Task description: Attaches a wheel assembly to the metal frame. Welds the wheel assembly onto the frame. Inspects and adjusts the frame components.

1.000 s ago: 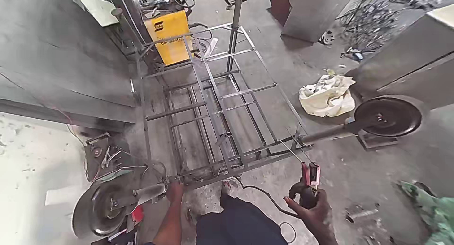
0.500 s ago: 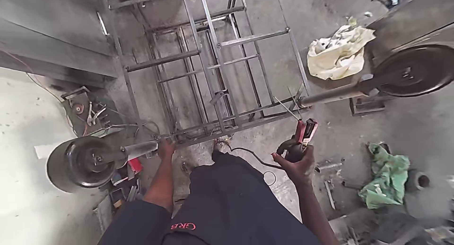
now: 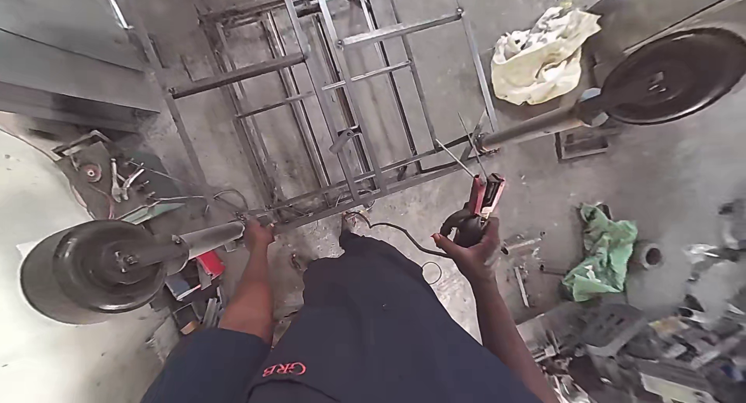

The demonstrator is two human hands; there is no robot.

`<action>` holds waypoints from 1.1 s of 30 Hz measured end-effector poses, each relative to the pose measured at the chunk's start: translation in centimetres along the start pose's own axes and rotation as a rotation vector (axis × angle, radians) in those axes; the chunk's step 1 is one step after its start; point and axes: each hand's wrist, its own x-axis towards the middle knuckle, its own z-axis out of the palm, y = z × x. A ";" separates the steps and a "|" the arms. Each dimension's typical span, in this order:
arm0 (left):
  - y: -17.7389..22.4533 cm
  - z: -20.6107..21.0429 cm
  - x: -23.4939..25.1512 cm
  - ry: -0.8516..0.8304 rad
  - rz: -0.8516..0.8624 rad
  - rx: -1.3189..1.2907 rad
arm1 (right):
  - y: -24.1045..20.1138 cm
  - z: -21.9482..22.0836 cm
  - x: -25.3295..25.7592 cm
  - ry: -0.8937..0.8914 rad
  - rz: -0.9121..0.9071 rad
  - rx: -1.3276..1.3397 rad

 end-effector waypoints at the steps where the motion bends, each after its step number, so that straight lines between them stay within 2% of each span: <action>1: 0.0 -0.1 -0.1 0.001 0.008 -0.003 | 0.0 0.0 -0.1 0.001 0.000 0.011; 14: 0.8 -0.9 -0.5 -0.027 -0.010 0.011 | 0.5 0.2 -0.4 -0.008 0.051 -0.030; 19: 1.7 -0.9 -1.3 0.033 0.013 -0.030 | 0.1 0.0 0.0 -0.015 0.050 -0.037; 24: 4.0 -0.7 -1.7 0.090 0.122 -0.064 | 0.9 0.0 0.5 -0.012 0.043 -0.001; 30: 9.3 -1.5 -4.8 0.103 0.315 -0.149 | 1.2 0.2 1.0 -0.028 0.056 0.027; 33: 11.5 -2.1 -7.1 0.120 0.408 -0.208 | 1.4 0.2 1.4 -0.117 0.122 0.227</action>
